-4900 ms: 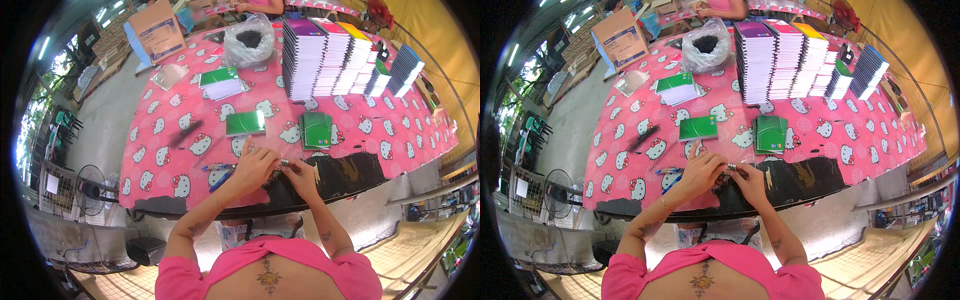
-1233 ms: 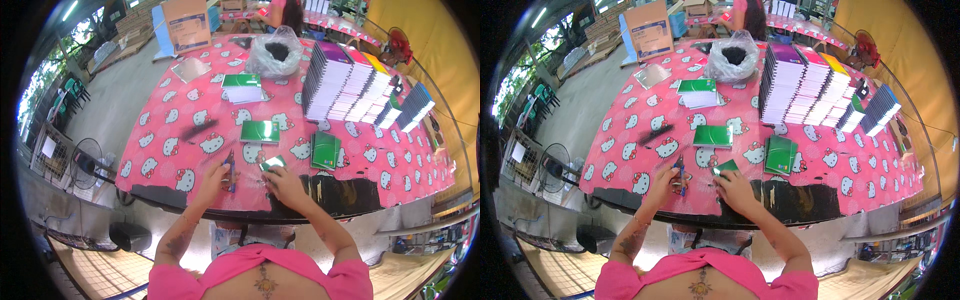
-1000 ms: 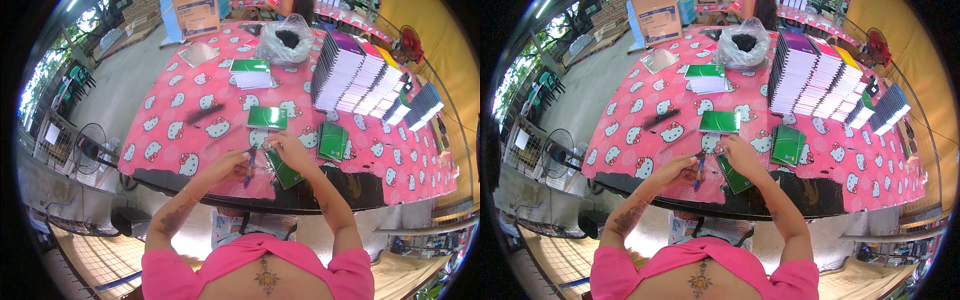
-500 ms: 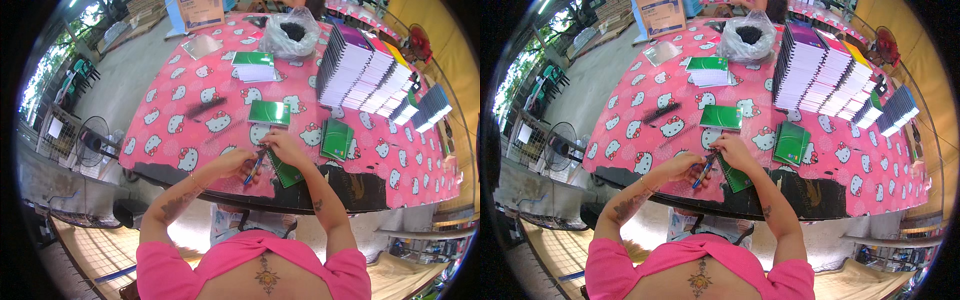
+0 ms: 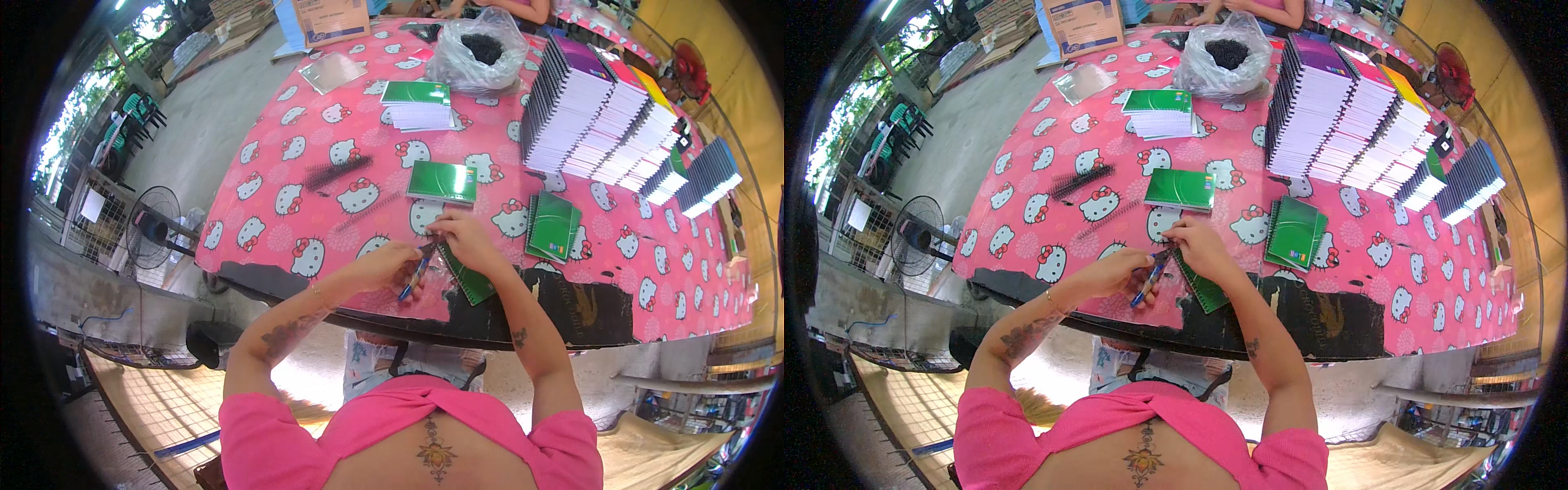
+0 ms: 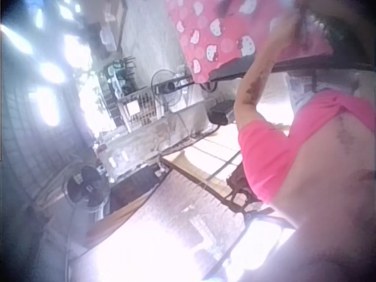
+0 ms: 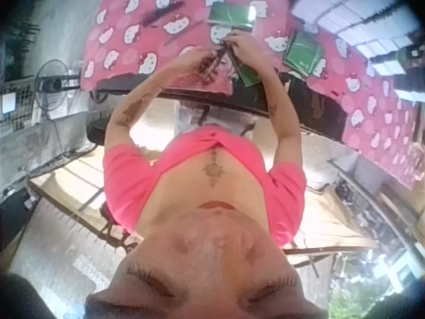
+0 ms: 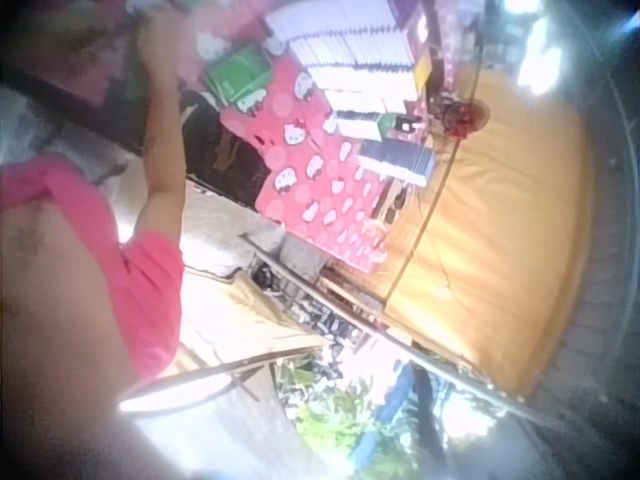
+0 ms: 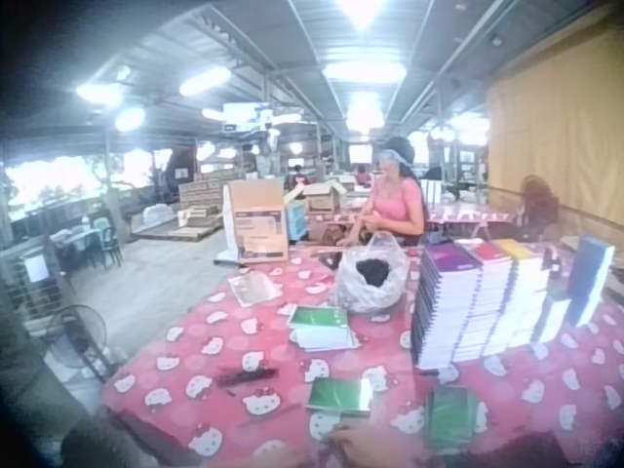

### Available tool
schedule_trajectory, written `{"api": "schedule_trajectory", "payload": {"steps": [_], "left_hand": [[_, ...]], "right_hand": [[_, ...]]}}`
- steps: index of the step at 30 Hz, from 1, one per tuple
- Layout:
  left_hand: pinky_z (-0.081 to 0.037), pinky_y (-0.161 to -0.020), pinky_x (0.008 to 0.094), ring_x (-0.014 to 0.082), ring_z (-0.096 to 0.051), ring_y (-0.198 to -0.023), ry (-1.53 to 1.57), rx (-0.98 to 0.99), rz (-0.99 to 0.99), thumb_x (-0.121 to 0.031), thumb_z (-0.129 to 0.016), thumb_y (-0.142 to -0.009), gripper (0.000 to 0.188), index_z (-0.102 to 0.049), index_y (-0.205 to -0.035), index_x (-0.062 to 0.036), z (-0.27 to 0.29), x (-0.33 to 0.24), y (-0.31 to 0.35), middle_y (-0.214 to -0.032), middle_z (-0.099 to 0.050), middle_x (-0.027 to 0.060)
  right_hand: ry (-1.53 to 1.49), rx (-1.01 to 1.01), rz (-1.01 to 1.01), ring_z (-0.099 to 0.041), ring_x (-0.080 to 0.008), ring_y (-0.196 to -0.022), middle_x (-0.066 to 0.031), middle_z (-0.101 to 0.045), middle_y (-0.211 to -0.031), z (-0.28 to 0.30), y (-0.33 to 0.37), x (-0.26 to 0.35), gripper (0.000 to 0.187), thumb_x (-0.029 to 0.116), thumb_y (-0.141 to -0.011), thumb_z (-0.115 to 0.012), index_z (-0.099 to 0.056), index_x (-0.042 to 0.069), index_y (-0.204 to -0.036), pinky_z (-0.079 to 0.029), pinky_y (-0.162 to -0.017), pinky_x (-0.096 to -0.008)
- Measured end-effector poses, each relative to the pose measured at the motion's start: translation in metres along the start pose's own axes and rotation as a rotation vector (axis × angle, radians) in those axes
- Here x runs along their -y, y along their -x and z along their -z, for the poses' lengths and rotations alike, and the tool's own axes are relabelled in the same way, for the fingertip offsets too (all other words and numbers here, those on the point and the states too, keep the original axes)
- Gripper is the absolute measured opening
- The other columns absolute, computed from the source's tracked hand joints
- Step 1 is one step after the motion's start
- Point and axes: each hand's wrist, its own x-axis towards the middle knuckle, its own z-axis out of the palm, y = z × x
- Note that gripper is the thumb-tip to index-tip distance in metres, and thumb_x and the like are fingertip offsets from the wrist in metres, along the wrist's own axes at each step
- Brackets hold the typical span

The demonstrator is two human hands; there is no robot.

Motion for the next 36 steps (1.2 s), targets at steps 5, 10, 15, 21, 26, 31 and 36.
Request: {"api": "schedule_trajectory", "payload": {"steps": [5, 10, 15, 21, 26, 31, 36], "left_hand": [[-0.061, -0.064, 0.0455, 0.0369, -0.073, -0.078, 0.075, -0.001, 0.045, -0.024, -0.048, -0.102, 0.027, -0.052, -0.107, 0.0027, 0.000, -0.005, 0.007, -0.087, -0.066, 0.0207], [-0.061, -0.064, 0.0441, 0.0344, -0.073, -0.077, 0.016, 0.029, 0.049, -0.026, -0.048, -0.102, 0.032, -0.055, -0.110, 0.0043, 0.002, -0.004, 0.007, -0.095, -0.069, 0.0205], [-0.059, -0.060, 0.0416, 0.0338, -0.072, -0.073, -0.479, -0.087, -0.104, -0.024, -0.051, -0.100, 0.031, -0.056, -0.111, 0.0051, -0.004, -0.009, 0.006, -0.092, -0.069, 0.0228], [-0.055, -0.064, 0.0474, 0.0391, -0.070, -0.080, -1.719, -0.407, -0.472, -0.028, -0.053, -0.098, 0.035, -0.059, -0.119, -0.0012, -0.031, 0.003, 0.010, -0.095, -0.066, 0.0233], [-0.052, -0.079, 0.0520, 0.0414, -0.066, -0.091, -1.437, -0.168, -0.543, -0.031, -0.055, -0.096, 0.039, -0.059, -0.128, -0.0083, 0.013, -0.017, 0.019, -0.093, -0.063, 0.0198], [-0.045, -0.090, 0.0499, 0.0382, -0.053, -0.105, -1.608, -0.751, -0.761, -0.030, -0.061, -0.093, 0.046, -0.056, -0.135, -0.0110, 0.010, 0.028, 0.028, -0.112, -0.055, 0.0198], [-0.043, -0.091, 0.0501, 0.0381, -0.051, -0.106, -1.427, -0.860, -0.866, -0.030, -0.065, -0.091, 0.048, -0.058, -0.135, -0.0111, 0.010, 0.046, 0.030, -0.115, -0.053, 0.0199]], "right_hand": [[-0.006, -0.030, -0.051, -0.064, -0.0345, -0.098, -0.0143, -0.066, -0.105, -0.002, 0.000, -0.002, 0.026, 0.000, -0.088, -0.058, -0.074, 0.007, -0.108, -0.052, -0.085, -0.0418], [0.005, -0.048, -0.042, -0.064, -0.0345, -0.098, -0.0146, -0.065, -0.104, -0.002, 0.000, -0.001, 0.025, 0.001, -0.088, -0.058, -0.074, 0.007, -0.107, -0.052, -0.085, -0.0418], [0.015, -0.049, -0.041, -0.064, -0.0348, -0.098, -0.0154, -0.065, -0.103, -0.001, 0.000, 0.004, 0.026, 0.001, -0.088, -0.058, -0.074, 0.006, -0.108, -0.052, -0.086, -0.0417], [0.050, -0.058, -0.040, -0.065, -0.0339, -0.095, -0.0160, -0.065, -0.103, 0.001, 0.003, -0.002, 0.021, 0.006, -0.088, -0.062, -0.073, 0.004, -0.106, -0.052, -0.085, -0.0413], [0.009, -0.034, -0.137, -0.068, -0.0305, -0.087, -0.0164, -0.065, -0.102, 0.007, 0.001, 0.023, 0.021, 0.011, -0.087, -0.068, -0.071, 0.003, -0.106, -0.054, -0.080, -0.0405], [-0.179, -0.159, -0.122, -0.068, -0.0284, -0.085, -0.0162, -0.065, -0.105, 0.032, -0.017, 0.065, 0.027, 0.004, -0.087, -0.067, -0.068, 0.004, -0.114, -0.054, -0.078, -0.0385], [0.171, -0.823, 0.454, -0.068, -0.0336, -0.105, -0.0180, -0.068, -0.116, 0.139, -0.078, 0.165, 0.026, -0.005, -0.089, -0.063, -0.066, 0.002, -0.114, -0.053, -0.089, -0.0389]]}}
